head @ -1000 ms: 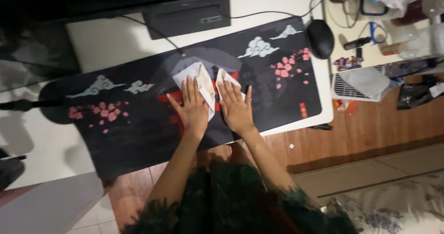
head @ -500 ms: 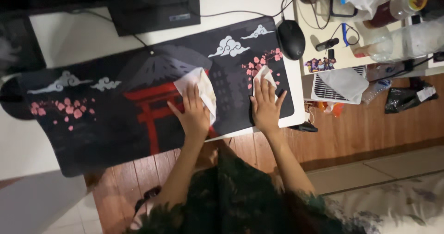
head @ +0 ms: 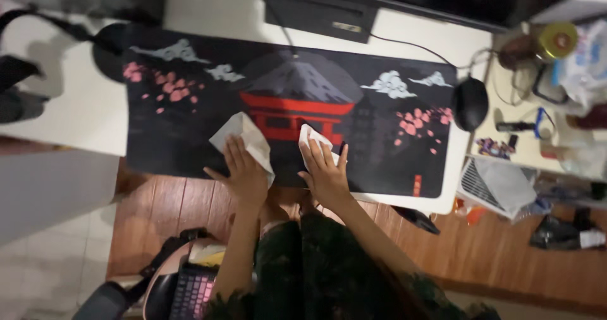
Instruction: The person wipes a large decorative mousepad on a desk with wipes, moving the wipes across the entire surface of the pad.
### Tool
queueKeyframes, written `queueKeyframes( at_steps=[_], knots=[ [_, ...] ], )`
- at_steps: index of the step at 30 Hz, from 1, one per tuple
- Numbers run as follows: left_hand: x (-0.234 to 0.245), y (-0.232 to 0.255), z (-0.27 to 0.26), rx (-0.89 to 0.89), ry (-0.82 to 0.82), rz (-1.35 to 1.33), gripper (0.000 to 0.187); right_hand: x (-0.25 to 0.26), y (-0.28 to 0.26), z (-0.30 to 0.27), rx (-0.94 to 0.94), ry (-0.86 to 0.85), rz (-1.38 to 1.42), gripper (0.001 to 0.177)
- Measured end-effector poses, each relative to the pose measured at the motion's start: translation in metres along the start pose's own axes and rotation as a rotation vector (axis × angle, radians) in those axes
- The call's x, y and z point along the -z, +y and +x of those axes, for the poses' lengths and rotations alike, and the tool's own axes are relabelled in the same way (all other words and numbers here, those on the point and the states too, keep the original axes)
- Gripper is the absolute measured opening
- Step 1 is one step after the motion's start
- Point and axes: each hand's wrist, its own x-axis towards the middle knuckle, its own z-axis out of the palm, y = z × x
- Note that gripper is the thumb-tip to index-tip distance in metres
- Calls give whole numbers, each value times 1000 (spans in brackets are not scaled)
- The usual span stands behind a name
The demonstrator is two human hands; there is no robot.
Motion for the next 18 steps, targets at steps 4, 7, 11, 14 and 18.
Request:
queueKeyframes(
  at_steps=[4, 7, 11, 14, 18],
  knots=[
    [-8, -11, 22, 34, 8, -116, 64, -6, -22, 31, 97, 17, 16, 70],
    [-32, -20, 60, 86, 53, -223, 64, -12, -31, 55, 123, 29, 57, 64],
    [-71, -29, 118, 113, 146, -208, 65, -15, -17, 71, 110, -20, 217, 46],
    [-91, -29, 153, 136, 160, -238, 67, -17, 0, 77, 2, 90, 579, 27],
    [-98, -28, 166, 159, 103, -273, 69, -19, -2, 74, -8, 285, 610, 18]
  ],
)
